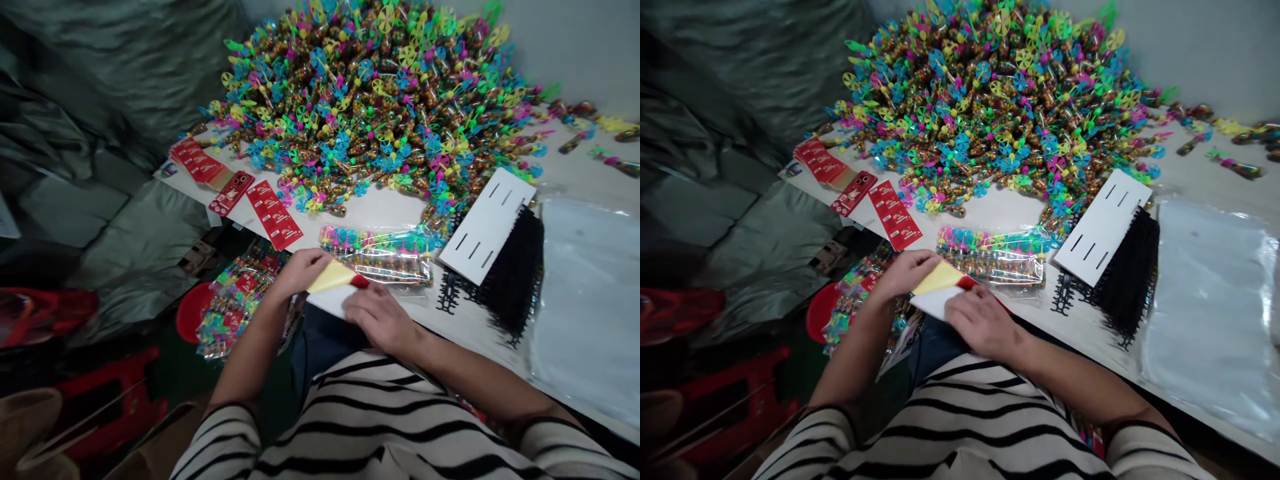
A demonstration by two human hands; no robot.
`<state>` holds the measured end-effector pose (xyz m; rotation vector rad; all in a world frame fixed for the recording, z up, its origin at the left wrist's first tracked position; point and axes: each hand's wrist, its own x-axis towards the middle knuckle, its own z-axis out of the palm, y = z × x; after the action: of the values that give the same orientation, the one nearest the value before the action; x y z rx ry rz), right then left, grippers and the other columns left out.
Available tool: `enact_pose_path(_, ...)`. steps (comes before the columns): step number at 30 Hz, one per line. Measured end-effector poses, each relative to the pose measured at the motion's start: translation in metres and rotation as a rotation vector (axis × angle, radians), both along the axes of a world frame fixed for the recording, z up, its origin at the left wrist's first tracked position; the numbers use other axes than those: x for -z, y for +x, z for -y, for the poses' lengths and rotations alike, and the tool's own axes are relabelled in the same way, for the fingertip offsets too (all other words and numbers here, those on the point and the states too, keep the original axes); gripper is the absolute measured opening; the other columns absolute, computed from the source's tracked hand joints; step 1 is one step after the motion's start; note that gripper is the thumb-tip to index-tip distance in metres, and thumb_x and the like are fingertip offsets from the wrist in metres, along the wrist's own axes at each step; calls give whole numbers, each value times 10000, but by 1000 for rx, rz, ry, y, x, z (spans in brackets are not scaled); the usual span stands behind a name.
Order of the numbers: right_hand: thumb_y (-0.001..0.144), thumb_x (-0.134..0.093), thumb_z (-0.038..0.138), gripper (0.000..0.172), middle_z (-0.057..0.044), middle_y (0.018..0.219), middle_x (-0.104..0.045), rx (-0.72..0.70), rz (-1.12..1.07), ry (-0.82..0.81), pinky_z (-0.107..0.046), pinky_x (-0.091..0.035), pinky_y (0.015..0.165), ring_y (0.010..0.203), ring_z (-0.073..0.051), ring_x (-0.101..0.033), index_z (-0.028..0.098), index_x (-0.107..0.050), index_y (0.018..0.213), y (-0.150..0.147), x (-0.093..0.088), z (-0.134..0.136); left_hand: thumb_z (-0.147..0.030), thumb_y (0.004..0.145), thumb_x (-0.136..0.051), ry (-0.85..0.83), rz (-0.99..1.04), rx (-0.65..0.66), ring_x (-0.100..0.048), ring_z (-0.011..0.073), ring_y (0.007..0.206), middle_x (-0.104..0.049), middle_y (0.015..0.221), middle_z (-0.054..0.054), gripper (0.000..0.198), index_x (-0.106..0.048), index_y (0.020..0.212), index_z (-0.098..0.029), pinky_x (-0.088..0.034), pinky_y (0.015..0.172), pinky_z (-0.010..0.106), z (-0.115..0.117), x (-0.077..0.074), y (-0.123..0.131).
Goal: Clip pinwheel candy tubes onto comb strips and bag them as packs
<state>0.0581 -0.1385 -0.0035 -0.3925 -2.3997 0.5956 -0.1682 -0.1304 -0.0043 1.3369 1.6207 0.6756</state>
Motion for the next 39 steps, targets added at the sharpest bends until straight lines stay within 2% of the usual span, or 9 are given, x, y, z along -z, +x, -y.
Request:
enact_pose_path(2, 916, -435, 128, 169, -35, 891, -692, -20, -157, -232, -337, -477, 729, 799, -166, -631, 234, -563, 947, 10, -18, -1, -449, 787, -502, 1, -119, -15, -489, 129, 608, -594, 651, 9, 343, -639, 713, -144, -352, 524, 207, 3, -5, -32)
enact_pose_path(5, 890, -557, 247, 55, -9, 806, -653, 333, -332, -590, -262, -493, 601, 688, -134, -623, 239, -530, 938, 24, -27, -33, -451, 812, -463, 10, -312, -34, -501, 143, 629, -599, 664, 12, 337, -614, 719, -164, -375, 566, 226, 2, -15, -81)
enact_pose_path(10, 724, -708, 474, 367, 31, 653, -602, 590, -240, -885, -246, -453, 482, 538, -134, -565, 213, -512, 892, 25, 25, -95, -435, 859, -398, 52, -622, -7, -494, 169, 678, -582, 686, 28, 326, -574, 749, -182, -358, 624, 256, -31, -17, -129)
enact_pose_path(15, 812, -608, 423, 278, -34, 768, -684, 736, 71, -586, -313, -494, 641, 689, -193, -642, 194, -558, 962, 13, 62, -93, -367, 882, -405, 105, -815, 75, -528, 219, 827, -615, 815, 78, 275, -599, 815, -185, -358, 743, 294, -91, 4, -146)
enact_pose_path(22, 860, -587, 455, 498, -151, 1088, -679, 824, 648, -140, -370, -477, 746, 910, -290, -649, 188, -542, 1278, 12, 31, -92, -307, 946, -391, 125, -958, -11, -461, 257, 1053, -616, 984, 100, 279, -612, 898, -144, -293, 918, 368, -155, 26, -169)
enact_pose_path(26, 898, -539, 440, 493, -184, 1358, -535, 605, 616, -3, -444, -426, 937, 1221, -333, -512, 175, -540, 1314, 6, 30, -91, -348, 986, -369, 161, -917, -174, -338, 214, 1153, -601, 1071, 51, 321, -575, 1007, -103, -189, 1014, 359, -171, 25, -180)
enact_pose_path(30, 949, -449, 452, 465, -108, 1452, -473, 298, 677, 10, -499, -359, 1005, 1353, -319, -389, 249, -510, 1362, -7, 45, -89, -326, 984, -369, 145, -858, -424, -295, 243, 1210, -550, 1219, 99, 318, -577, 1058, -97, -182, 1017, 382, -181, 16, -195)
enact_pose_path(35, 955, -434, 412, 450, -141, 1375, -546, 486, 647, -75, -508, -370, 978, 1283, -318, -454, 196, -540, 1336, -7, 48, -123, -301, 963, -409, 160, -754, -630, -262, 302, 1269, -446, 1376, 140, 344, -536, 1242, -145, -169, 1015, 464, -167, 16, -204)
enact_pose_path(39, 902, -515, 392, 368, -164, 1183, -657, 546, 849, -199, -451, -424, 853, 1094, -325, -561, 182, -673, 1160, -5, 54, -158, -262, 954, -375, 157, -771, -564, -279, 313, 1320, -297, 1517, 175, 479, -377, 1412, -122, -186, 1057, 471, -126, 51, -174)
